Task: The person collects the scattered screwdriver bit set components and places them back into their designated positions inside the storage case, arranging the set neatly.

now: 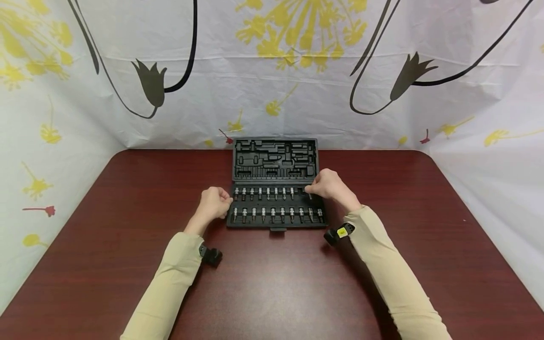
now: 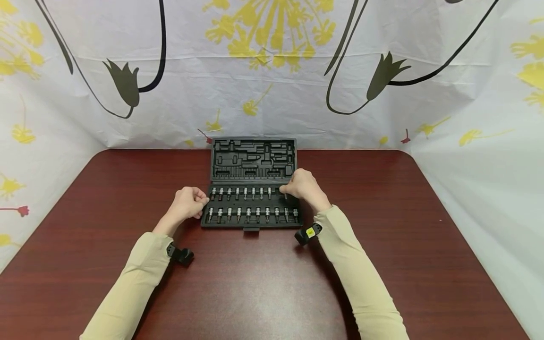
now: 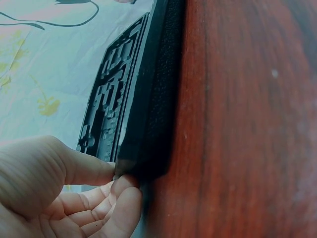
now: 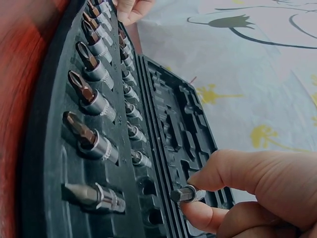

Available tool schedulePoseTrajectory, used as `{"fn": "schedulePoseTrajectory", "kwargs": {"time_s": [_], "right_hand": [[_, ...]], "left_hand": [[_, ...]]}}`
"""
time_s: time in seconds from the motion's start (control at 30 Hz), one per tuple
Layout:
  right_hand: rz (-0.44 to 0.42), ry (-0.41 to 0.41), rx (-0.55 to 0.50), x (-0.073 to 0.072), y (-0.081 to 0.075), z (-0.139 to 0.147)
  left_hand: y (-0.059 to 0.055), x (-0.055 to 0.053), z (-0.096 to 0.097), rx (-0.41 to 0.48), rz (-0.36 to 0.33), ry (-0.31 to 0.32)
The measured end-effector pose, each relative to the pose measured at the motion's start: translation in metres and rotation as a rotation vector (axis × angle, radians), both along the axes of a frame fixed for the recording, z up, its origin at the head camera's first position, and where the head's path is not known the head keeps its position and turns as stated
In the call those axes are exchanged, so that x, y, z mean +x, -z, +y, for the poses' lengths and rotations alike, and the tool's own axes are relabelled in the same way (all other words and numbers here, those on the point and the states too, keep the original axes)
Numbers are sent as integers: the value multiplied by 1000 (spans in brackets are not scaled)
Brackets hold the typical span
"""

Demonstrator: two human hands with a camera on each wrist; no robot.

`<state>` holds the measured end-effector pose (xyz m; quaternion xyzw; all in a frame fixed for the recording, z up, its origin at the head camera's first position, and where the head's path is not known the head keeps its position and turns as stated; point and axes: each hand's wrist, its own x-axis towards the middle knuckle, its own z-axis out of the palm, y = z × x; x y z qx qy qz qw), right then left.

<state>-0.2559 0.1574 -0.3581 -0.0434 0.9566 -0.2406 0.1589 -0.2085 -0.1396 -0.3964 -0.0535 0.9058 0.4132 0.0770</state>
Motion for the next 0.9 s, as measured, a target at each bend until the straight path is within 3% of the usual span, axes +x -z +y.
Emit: {"fn": "schedulePoseTrajectory", "kwargs": {"time_s": [0.63, 0.9], "right_hand": [[-6, 26, -13, -14, 14, -18], [-8, 28, 20, -16, 16, -25]], "left_hand": [[3, -2, 0, -2, -15, -18], [3, -2, -1, -18, 11, -2]]}}
